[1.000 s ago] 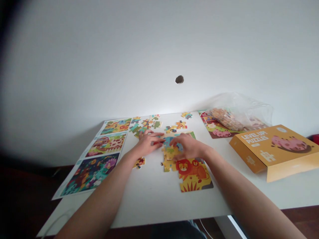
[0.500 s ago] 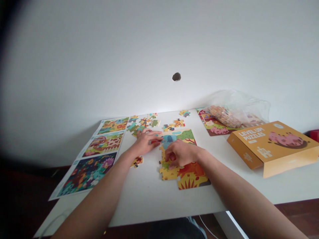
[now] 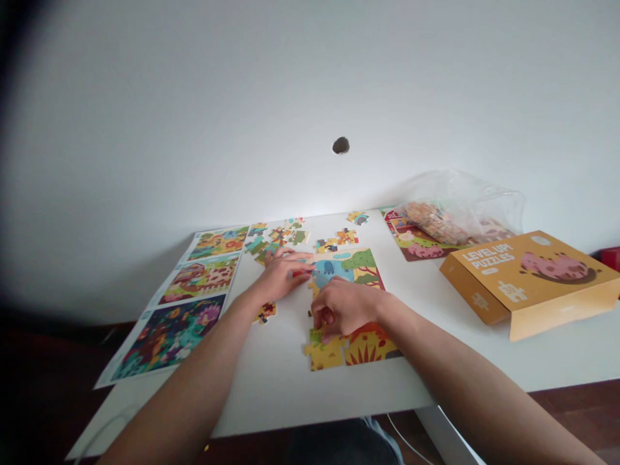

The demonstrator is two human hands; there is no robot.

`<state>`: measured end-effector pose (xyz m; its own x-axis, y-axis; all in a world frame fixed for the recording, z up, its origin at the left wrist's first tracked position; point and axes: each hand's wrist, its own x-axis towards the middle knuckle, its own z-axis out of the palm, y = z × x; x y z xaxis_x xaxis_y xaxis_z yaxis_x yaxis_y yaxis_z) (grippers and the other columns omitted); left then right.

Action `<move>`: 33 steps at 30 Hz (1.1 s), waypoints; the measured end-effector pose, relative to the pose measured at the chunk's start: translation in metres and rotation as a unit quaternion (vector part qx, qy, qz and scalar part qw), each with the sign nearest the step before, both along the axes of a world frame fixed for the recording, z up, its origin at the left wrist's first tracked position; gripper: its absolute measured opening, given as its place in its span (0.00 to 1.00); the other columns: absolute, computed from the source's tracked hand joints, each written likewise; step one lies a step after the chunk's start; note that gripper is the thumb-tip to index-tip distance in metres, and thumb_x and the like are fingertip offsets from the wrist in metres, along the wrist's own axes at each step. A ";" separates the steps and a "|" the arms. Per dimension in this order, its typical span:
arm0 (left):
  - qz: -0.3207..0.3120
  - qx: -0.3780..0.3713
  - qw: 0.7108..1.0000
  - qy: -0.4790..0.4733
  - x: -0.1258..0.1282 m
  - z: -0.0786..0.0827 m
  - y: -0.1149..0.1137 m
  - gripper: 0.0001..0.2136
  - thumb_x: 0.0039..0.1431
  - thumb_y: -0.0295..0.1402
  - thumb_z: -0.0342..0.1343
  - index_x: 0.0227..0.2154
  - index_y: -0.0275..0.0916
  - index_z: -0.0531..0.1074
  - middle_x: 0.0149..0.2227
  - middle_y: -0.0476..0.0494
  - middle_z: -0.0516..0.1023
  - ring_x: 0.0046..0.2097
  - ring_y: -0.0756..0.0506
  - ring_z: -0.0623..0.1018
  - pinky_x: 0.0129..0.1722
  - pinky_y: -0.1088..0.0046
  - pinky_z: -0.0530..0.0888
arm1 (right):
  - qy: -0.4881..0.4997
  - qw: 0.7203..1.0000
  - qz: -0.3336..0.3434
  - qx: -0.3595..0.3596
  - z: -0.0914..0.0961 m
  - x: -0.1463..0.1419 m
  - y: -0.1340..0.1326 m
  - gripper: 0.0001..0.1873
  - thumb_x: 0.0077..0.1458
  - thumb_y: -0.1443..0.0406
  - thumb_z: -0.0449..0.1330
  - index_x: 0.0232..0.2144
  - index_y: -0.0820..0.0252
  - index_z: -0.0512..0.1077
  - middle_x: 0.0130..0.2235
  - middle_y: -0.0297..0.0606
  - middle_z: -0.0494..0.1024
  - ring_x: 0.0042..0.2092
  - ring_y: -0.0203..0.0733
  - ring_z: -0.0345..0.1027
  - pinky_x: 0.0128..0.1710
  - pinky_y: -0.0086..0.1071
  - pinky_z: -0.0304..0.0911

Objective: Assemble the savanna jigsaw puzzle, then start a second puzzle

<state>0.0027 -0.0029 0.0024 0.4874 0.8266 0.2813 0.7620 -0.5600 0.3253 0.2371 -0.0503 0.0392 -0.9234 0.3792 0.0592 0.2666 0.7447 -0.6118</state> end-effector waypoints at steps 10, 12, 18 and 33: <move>-0.094 -0.023 0.995 0.012 0.008 0.024 -0.017 0.21 0.51 0.44 0.66 0.49 0.50 0.78 0.63 0.49 0.68 0.65 0.32 0.57 0.66 0.46 0.47 | 0.023 0.998 -0.049 -0.030 -0.010 0.015 0.016 0.12 0.49 0.70 0.62 0.37 0.60 0.80 0.30 0.34 0.79 0.28 0.33 0.66 0.32 0.26 0.61; -0.118 -0.052 0.991 0.029 0.010 0.027 -0.020 0.24 0.48 0.44 0.67 0.51 0.51 0.77 0.65 0.50 0.65 0.67 0.30 0.54 0.66 0.45 0.46 | 0.028 0.998 -0.022 -0.043 -0.011 0.013 0.015 0.13 0.50 0.71 0.61 0.39 0.59 0.81 0.34 0.35 0.81 0.29 0.33 0.67 0.33 0.27 0.62; -0.172 -0.130 0.974 0.069 0.012 0.030 -0.024 0.39 0.40 0.53 0.69 0.59 0.56 0.69 0.70 0.49 0.55 0.70 0.25 0.45 0.65 0.36 0.38 | 0.018 0.998 0.002 -0.057 -0.007 0.010 0.010 0.14 0.51 0.71 0.61 0.39 0.58 0.82 0.33 0.36 0.81 0.30 0.34 0.67 0.35 0.28 0.63; -0.187 -0.184 0.961 0.087 0.014 0.030 -0.025 0.51 0.36 0.58 0.69 0.66 0.58 0.57 0.72 0.47 0.49 0.71 0.23 0.40 0.64 0.34 0.33 | 0.014 0.995 -0.017 -0.097 -0.009 0.016 0.019 0.11 0.50 0.70 0.62 0.36 0.59 0.82 0.30 0.34 0.77 0.29 0.33 0.65 0.33 0.27 0.60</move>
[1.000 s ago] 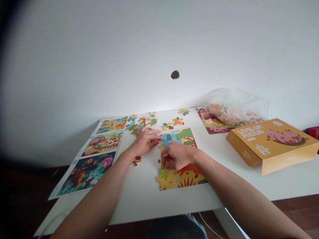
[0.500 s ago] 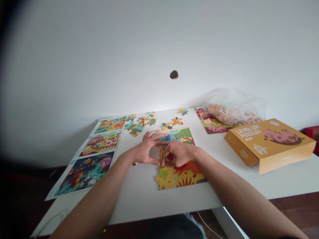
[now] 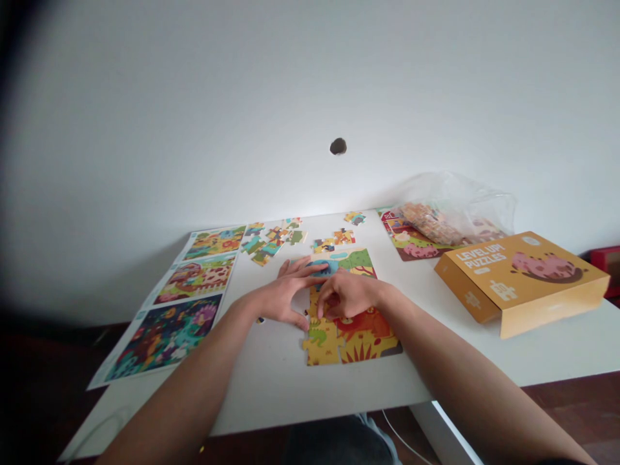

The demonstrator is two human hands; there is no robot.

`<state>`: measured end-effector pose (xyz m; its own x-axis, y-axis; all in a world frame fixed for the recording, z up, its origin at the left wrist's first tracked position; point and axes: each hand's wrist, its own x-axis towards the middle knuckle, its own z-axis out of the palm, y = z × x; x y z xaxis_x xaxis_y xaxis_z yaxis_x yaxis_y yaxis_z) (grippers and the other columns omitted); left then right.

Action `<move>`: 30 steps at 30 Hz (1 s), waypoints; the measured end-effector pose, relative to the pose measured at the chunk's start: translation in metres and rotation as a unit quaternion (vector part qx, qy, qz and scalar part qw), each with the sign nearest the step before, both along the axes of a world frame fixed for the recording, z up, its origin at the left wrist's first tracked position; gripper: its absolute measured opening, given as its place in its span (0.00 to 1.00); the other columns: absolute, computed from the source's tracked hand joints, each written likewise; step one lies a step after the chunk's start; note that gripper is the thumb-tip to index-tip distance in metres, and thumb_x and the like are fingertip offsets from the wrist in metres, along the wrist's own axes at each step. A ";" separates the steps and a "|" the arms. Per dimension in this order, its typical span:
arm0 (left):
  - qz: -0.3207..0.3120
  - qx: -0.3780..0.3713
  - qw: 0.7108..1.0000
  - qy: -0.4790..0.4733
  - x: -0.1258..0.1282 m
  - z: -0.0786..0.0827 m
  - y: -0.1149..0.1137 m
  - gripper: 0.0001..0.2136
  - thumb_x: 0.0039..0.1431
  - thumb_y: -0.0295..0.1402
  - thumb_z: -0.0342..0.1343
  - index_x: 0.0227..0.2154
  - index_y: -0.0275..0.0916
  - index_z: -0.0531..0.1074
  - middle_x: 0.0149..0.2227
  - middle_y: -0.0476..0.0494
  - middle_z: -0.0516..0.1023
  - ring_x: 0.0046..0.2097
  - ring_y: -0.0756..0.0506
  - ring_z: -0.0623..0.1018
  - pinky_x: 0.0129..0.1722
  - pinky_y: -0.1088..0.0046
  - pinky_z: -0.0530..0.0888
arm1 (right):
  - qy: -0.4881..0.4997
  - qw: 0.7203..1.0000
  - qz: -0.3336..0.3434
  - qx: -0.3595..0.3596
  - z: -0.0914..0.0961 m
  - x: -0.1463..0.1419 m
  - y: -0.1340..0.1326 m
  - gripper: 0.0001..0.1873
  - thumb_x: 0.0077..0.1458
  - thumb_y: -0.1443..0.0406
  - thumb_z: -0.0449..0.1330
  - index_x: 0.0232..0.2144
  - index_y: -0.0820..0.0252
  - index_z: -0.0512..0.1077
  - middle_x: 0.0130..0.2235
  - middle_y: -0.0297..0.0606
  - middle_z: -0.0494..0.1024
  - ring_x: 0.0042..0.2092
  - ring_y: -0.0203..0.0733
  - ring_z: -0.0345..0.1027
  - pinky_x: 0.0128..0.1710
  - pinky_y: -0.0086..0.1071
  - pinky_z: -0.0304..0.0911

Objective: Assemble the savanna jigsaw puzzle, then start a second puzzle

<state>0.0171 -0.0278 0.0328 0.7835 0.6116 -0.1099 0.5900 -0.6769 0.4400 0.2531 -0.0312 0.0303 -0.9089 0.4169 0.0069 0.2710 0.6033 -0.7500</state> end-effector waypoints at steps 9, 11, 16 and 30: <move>0.000 -0.001 1.000 -0.001 0.000 0.002 -0.001 0.50 0.36 0.58 0.69 0.65 0.57 0.59 0.71 0.45 0.50 0.71 0.24 0.41 0.65 0.36 0.34 | -0.011 1.000 0.009 -0.024 -0.002 -0.001 0.001 0.10 0.52 0.68 0.62 0.36 0.60 0.82 0.30 0.34 0.78 0.30 0.33 0.67 0.32 0.26 0.60; 0.002 -0.001 1.000 0.000 0.001 0.002 -0.001 0.50 0.36 0.58 0.69 0.65 0.56 0.59 0.71 0.45 0.50 0.71 0.24 0.41 0.65 0.36 0.34 | -0.009 1.000 0.008 -0.022 -0.001 -0.001 0.001 0.10 0.52 0.68 0.62 0.35 0.60 0.82 0.30 0.34 0.78 0.29 0.33 0.66 0.32 0.26 0.60; 0.003 0.001 1.000 -0.008 0.000 0.000 0.000 0.50 0.35 0.57 0.70 0.64 0.56 0.60 0.71 0.45 0.50 0.71 0.24 0.41 0.65 0.36 0.33 | -0.010 1.000 0.006 -0.013 0.000 -0.002 0.000 0.09 0.52 0.68 0.62 0.35 0.60 0.82 0.29 0.34 0.78 0.30 0.33 0.67 0.34 0.27 0.61; 0.009 -0.004 1.000 -0.010 0.002 0.003 -0.002 0.50 0.34 0.56 0.71 0.64 0.55 0.61 0.71 0.43 0.51 0.70 0.23 0.42 0.65 0.35 0.34 | -0.018 1.000 0.003 -0.021 -0.003 -0.001 0.001 0.10 0.52 0.67 0.62 0.36 0.60 0.81 0.30 0.35 0.78 0.31 0.34 0.67 0.35 0.27 0.61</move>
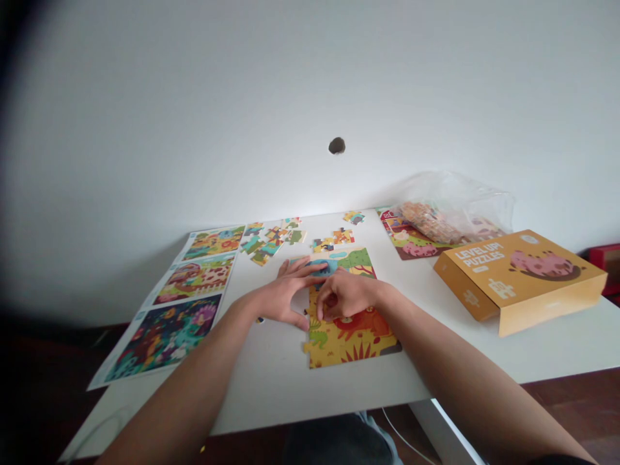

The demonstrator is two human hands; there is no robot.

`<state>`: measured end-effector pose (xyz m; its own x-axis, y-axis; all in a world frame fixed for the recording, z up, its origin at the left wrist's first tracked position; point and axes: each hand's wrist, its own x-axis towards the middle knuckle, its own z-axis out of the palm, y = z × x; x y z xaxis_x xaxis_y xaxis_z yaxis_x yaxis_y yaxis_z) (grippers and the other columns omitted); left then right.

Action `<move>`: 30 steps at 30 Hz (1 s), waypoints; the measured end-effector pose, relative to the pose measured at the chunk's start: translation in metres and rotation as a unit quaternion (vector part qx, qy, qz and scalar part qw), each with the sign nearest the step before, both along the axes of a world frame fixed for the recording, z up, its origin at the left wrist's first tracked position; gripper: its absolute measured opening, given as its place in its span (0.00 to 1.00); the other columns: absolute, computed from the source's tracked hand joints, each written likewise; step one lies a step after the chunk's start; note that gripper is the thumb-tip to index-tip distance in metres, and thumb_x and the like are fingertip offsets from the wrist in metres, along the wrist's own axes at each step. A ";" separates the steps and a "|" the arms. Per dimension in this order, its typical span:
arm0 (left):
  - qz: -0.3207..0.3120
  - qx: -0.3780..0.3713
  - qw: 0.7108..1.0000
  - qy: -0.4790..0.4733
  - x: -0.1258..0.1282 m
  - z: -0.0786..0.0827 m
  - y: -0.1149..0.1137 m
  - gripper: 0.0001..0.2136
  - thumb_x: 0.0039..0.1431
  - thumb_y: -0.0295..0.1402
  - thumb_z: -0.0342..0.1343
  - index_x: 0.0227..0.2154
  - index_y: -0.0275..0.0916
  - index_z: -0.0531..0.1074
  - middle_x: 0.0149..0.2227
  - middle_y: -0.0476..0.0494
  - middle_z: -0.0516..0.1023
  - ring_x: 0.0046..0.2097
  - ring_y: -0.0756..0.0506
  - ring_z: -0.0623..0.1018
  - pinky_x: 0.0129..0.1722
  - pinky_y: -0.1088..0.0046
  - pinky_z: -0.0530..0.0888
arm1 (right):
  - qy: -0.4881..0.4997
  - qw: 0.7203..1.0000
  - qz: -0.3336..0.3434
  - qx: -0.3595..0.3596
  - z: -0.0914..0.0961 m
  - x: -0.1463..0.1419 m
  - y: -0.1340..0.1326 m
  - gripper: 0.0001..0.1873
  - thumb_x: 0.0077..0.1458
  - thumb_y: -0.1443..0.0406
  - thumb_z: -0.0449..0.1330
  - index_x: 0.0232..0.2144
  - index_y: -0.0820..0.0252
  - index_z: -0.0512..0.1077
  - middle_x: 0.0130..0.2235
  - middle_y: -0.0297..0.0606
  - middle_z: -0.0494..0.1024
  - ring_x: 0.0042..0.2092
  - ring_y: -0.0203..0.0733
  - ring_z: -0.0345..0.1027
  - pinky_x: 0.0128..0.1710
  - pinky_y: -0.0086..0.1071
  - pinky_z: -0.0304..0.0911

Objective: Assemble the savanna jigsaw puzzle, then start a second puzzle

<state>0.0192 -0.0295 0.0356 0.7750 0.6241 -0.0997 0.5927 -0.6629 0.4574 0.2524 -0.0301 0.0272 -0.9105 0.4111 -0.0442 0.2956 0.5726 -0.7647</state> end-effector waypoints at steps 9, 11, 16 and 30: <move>-0.003 0.000 1.000 0.008 -0.002 -0.005 0.002 0.50 0.35 0.57 0.70 0.65 0.56 0.59 0.71 0.44 0.50 0.70 0.23 0.41 0.64 0.35 0.32 | -0.014 0.998 -0.045 0.032 0.011 0.004 -0.002 0.10 0.49 0.67 0.63 0.36 0.60 0.81 0.27 0.32 0.75 0.27 0.32 0.64 0.29 0.25 0.57; -0.002 0.003 1.000 0.005 -0.002 -0.005 0.002 0.49 0.35 0.57 0.70 0.64 0.57 0.61 0.71 0.44 0.50 0.70 0.22 0.41 0.63 0.32 0.34 | -0.026 0.993 -0.095 0.062 0.016 0.011 0.000 0.11 0.48 0.68 0.63 0.35 0.61 0.81 0.25 0.31 0.73 0.25 0.31 0.62 0.27 0.25 0.55; -0.017 -0.015 0.995 -0.096 0.000 0.006 0.000 0.22 0.49 0.51 0.66 0.47 0.55 0.79 0.71 0.51 0.50 0.71 0.27 0.40 0.66 0.39 0.40 | 0.002 0.954 -0.283 0.099 0.018 0.025 0.015 0.12 0.50 0.59 0.63 0.24 0.63 0.75 0.19 0.29 0.67 0.22 0.30 0.55 0.24 0.27 0.49; -0.064 -0.601 0.740 -0.294 -0.007 0.005 -0.006 0.29 0.48 0.52 0.63 0.46 0.35 0.72 0.55 0.27 0.71 0.58 0.24 0.71 0.47 0.49 0.76 | 0.144 0.813 -0.006 -0.565 0.015 0.022 0.007 0.37 0.60 0.38 0.32 0.30 0.59 0.65 0.19 0.38 0.70 0.31 0.51 0.73 0.44 0.56 0.67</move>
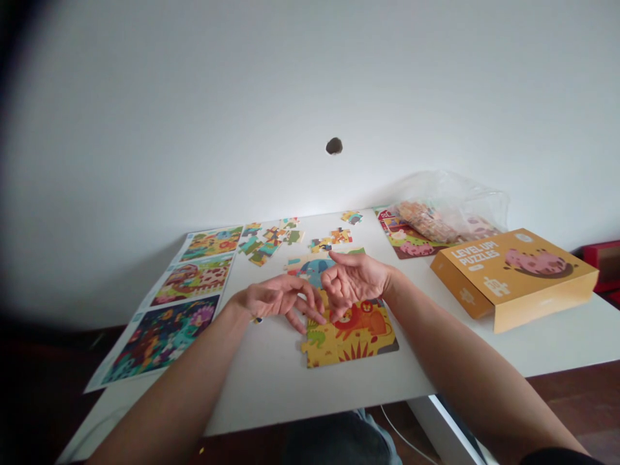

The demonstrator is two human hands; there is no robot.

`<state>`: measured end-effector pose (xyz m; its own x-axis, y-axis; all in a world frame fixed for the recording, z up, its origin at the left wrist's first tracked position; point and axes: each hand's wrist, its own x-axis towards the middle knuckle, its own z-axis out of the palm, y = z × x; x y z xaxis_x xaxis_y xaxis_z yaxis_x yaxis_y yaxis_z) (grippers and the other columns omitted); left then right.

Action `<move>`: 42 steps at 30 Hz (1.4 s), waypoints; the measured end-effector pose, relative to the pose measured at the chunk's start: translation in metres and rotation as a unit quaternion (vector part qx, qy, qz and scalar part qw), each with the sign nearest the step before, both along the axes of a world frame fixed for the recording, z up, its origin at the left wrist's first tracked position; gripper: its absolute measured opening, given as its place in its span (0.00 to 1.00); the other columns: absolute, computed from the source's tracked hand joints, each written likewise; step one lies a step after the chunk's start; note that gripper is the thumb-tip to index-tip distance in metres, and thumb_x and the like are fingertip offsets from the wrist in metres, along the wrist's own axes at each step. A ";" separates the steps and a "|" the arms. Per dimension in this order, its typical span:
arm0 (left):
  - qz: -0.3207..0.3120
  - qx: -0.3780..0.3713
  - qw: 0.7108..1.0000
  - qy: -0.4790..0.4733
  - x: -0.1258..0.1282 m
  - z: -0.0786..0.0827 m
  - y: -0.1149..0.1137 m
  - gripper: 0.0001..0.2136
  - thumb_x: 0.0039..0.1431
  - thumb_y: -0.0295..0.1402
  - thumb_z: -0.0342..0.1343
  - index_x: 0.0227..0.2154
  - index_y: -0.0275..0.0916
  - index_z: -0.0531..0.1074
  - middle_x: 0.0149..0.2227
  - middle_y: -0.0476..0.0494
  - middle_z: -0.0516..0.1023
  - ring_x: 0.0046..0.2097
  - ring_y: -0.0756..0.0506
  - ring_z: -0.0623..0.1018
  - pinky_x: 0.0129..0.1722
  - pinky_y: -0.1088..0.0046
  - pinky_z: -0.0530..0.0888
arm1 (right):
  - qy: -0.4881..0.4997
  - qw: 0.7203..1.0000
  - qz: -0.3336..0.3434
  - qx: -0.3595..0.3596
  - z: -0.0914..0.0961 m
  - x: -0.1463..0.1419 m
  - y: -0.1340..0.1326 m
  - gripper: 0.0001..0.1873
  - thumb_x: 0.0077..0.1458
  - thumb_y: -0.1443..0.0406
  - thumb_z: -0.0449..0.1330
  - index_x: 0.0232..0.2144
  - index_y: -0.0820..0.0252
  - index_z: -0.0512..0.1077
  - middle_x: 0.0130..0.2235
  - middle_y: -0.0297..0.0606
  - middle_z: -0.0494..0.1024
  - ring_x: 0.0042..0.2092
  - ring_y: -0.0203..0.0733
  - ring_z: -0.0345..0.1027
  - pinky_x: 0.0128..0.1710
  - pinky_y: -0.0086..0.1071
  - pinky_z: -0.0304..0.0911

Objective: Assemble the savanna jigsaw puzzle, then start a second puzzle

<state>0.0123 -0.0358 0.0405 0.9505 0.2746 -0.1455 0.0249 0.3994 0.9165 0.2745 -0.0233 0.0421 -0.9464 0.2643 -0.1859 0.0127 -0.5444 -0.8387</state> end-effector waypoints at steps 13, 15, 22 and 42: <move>-0.027 -0.020 0.999 0.002 -0.003 -0.007 0.004 0.31 0.49 0.52 0.64 0.52 0.39 0.68 0.59 0.27 0.69 0.61 0.24 0.68 0.46 0.49 0.77 | 0.077 0.995 0.065 0.015 0.000 -0.003 -0.007 0.38 0.55 0.33 0.38 0.34 0.60 0.64 0.19 0.34 0.67 0.25 0.45 0.67 0.44 0.55 0.66; -0.031 -0.017 0.999 0.005 -0.003 -0.008 0.004 0.31 0.49 0.51 0.64 0.53 0.39 0.68 0.60 0.27 0.68 0.61 0.25 0.69 0.46 0.49 0.77 | 0.112 0.990 0.083 0.014 -0.003 -0.004 -0.007 0.40 0.51 0.30 0.42 0.35 0.60 0.64 0.19 0.33 0.67 0.26 0.45 0.67 0.44 0.55 0.66; -0.034 -0.018 0.999 -0.019 -0.002 -0.009 0.004 0.28 0.53 0.45 0.63 0.55 0.40 0.69 0.63 0.30 0.65 0.61 0.24 0.69 0.44 0.52 0.79 | 0.186 0.970 0.159 0.008 -0.012 -0.006 -0.010 0.38 0.48 0.33 0.56 0.41 0.62 0.64 0.23 0.32 0.69 0.28 0.43 0.69 0.44 0.48 0.67; 0.503 0.573 0.623 0.176 -0.005 -0.027 0.035 0.08 0.58 0.30 0.54 0.29 0.41 0.79 0.38 0.44 0.81 0.47 0.43 0.77 0.56 0.58 0.70 | 0.071 0.954 0.289 -0.022 -0.006 -0.014 -0.011 0.43 0.42 0.51 0.73 0.56 0.62 0.65 0.65 0.60 0.60 0.63 0.65 0.61 0.54 0.54 0.66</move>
<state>0.0070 -0.0004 0.0135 0.1790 0.8203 0.5432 0.5700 -0.5365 0.6223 0.2605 -0.0339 0.0364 -0.9478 -0.3156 -0.0445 0.2106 -0.5155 -0.8306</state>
